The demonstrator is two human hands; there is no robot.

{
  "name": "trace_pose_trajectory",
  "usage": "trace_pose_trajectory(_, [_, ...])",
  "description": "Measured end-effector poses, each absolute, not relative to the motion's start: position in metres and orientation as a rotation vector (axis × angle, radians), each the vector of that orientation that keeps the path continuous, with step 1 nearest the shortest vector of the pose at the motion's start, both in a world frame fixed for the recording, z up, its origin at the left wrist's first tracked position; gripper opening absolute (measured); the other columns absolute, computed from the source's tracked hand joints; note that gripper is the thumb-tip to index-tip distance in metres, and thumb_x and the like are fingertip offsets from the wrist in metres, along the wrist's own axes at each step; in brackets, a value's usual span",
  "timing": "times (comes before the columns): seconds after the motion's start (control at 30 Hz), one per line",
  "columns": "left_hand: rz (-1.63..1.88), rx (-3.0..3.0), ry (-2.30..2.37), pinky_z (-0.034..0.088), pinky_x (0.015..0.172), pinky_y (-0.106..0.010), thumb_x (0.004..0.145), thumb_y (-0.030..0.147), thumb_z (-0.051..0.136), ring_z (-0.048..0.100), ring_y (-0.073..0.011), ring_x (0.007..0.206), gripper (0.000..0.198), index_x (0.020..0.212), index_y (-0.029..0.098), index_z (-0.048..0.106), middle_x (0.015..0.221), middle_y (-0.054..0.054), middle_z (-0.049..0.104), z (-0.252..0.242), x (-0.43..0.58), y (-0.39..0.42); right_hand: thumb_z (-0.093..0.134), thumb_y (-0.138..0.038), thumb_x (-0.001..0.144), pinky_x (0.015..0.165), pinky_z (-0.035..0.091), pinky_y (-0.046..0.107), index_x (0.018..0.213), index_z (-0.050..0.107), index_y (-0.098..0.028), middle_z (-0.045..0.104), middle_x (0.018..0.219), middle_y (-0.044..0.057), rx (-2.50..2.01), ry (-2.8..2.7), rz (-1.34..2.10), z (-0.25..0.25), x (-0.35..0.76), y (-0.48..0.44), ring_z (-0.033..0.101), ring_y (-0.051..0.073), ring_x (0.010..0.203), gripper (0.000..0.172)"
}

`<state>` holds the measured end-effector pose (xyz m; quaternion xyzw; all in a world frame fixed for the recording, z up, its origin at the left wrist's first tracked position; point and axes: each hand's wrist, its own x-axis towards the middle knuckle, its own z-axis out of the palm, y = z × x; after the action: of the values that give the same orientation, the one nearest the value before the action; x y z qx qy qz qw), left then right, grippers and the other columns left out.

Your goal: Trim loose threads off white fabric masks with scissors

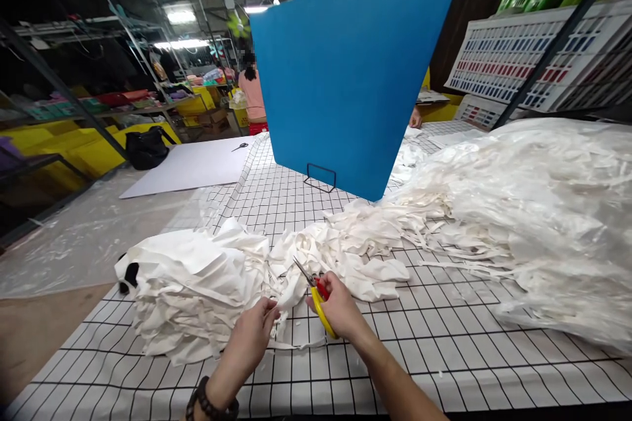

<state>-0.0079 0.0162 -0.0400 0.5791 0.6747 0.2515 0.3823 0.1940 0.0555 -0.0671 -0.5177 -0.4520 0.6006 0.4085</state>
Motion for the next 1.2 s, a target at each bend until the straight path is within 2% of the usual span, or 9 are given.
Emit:
trace_pose_trajectory(0.17, [0.864, 1.564, 1.696, 0.040, 0.088, -0.038, 0.086, 0.019, 0.054, 0.062, -0.0307, 0.091, 0.019, 0.089, 0.026, 0.071, 0.096, -0.011, 0.069, -0.042, 0.013, 0.007, 0.079, -0.047, 0.065, 0.040, 0.037, 0.023, 0.078, 0.044, -0.022, 0.059, 0.054, -0.006, -1.303, -1.011, 1.692, -0.071, 0.158, 0.060, 0.051, 0.012, 0.041, 0.044])
trace_pose_trajectory(0.3, [1.030, 1.585, 1.523, 0.041, 0.095, -0.037, 0.085, 0.016, 0.055, 0.057, -0.0294, 0.103, 0.026, 0.098, 0.028, 0.074, 0.110, -0.011, 0.062, -0.045, 0.027, -0.007, 0.084, -0.040, 0.054, 0.044, 0.040, 0.022, 0.075, 0.043, -0.022, 0.056, 0.053, -0.008, -1.254, -0.904, 1.721, -0.068, 0.143, 0.064, 0.053, 0.012, 0.045, 0.050])
trace_pose_trajectory(0.43, [1.089, 1.421, 1.497, 0.049, 0.070, -0.031, 0.084, 0.029, 0.062, 0.057, -0.0204, 0.075, 0.023, 0.105, 0.024, 0.070, 0.104, -0.011, 0.056, -0.051, 0.032, -0.020, 0.081, -0.032, 0.054, 0.048, 0.041, 0.022, 0.073, 0.044, -0.022, 0.054, 0.056, -0.008, -1.180, -0.839, 1.720, -0.062, 0.150, 0.067, 0.054, 0.011, 0.048, 0.043])
trace_pose_trajectory(0.57, [1.278, 1.067, 1.562, 0.046, 0.065, -0.025, 0.081, 0.045, 0.068, 0.055, -0.0168, 0.076, 0.039, 0.110, 0.020, 0.060, 0.096, -0.007, 0.057, -0.055, 0.030, -0.016, 0.079, -0.030, 0.058, 0.050, 0.040, 0.021, 0.074, 0.046, -0.021, 0.055, 0.061, -0.006, -1.110, -0.834, 1.722, -0.054, 0.162, 0.066, 0.053, 0.010, 0.052, 0.038])
trace_pose_trajectory(0.67, [1.114, 0.847, 1.356, 0.037, 0.049, -0.021, 0.077, 0.055, 0.068, 0.044, -0.0108, 0.053, 0.050, 0.108, 0.017, 0.059, 0.066, 0.003, 0.050, -0.059, 0.030, 0.000, 0.081, -0.033, 0.058, 0.047, 0.035, 0.021, 0.073, 0.047, -0.021, 0.052, 0.062, -0.006, -1.075, -0.863, 1.708, -0.048, 0.165, 0.064, 0.048, 0.008, 0.050, 0.040])
trace_pose_trajectory(0.77, [1.036, 0.763, 1.199, 0.024, 0.041, -0.019, 0.072, 0.059, 0.070, 0.028, -0.0058, 0.041, 0.048, 0.086, 0.015, 0.061, 0.051, 0.009, 0.037, -0.064, 0.035, 0.015, 0.084, -0.035, 0.056, 0.046, 0.031, 0.020, 0.071, 0.046, -0.020, 0.050, 0.062, -0.007, -1.064, -0.891, 1.666, -0.043, 0.165, 0.062, 0.041, 0.006, 0.047, 0.043])
trace_pose_trajectory(0.93, [1.060, 0.809, 1.140, 0.032, 0.044, -0.020, 0.071, 0.056, 0.072, 0.035, -0.0048, 0.043, 0.045, 0.072, 0.013, 0.063, 0.065, -0.001, 0.061, -0.060, 0.039, 0.023, 0.084, -0.037, 0.058, 0.046, 0.031, 0.020, 0.076, 0.044, -0.022, 0.053, 0.062, -0.007, -1.098, -0.930, 1.579, -0.045, 0.171, 0.062, 0.043, 0.007, 0.048, 0.047])
trace_pose_trajectory(1.03, [1.072, 0.821, 1.148, 0.039, 0.049, -0.021, 0.072, 0.052, 0.074, 0.045, -0.0075, 0.049, 0.041, 0.080, 0.012, 0.067, 0.076, -0.005, 0.068, -0.051, 0.035, 0.021, 0.083, -0.037, 0.062, 0.051, 0.037, 0.022, 0.079, 0.042, -0.023, 0.062, 0.069, -0.003, -1.125, -0.964, 1.523, -0.045, 0.182, 0.062, 0.051, 0.011, 0.055, 0.047])
trace_pose_trajectory(1.2, [1.111, 1.039, 1.210, 0.040, 0.051, -0.022, 0.081, 0.049, 0.067, 0.046, -0.0087, 0.049, 0.035, 0.072, 0.015, 0.065, 0.068, -0.001, 0.058, -0.038, 0.027, 0.018, 0.078, -0.034, 0.072, 0.078, 0.047, 0.031, 0.085, 0.046, -0.025, 0.067, 0.103, 0.004, -1.030, -1.239, 1.434, -0.036, 0.191, 0.056, 0.061, 0.020, 0.092, 0.036])
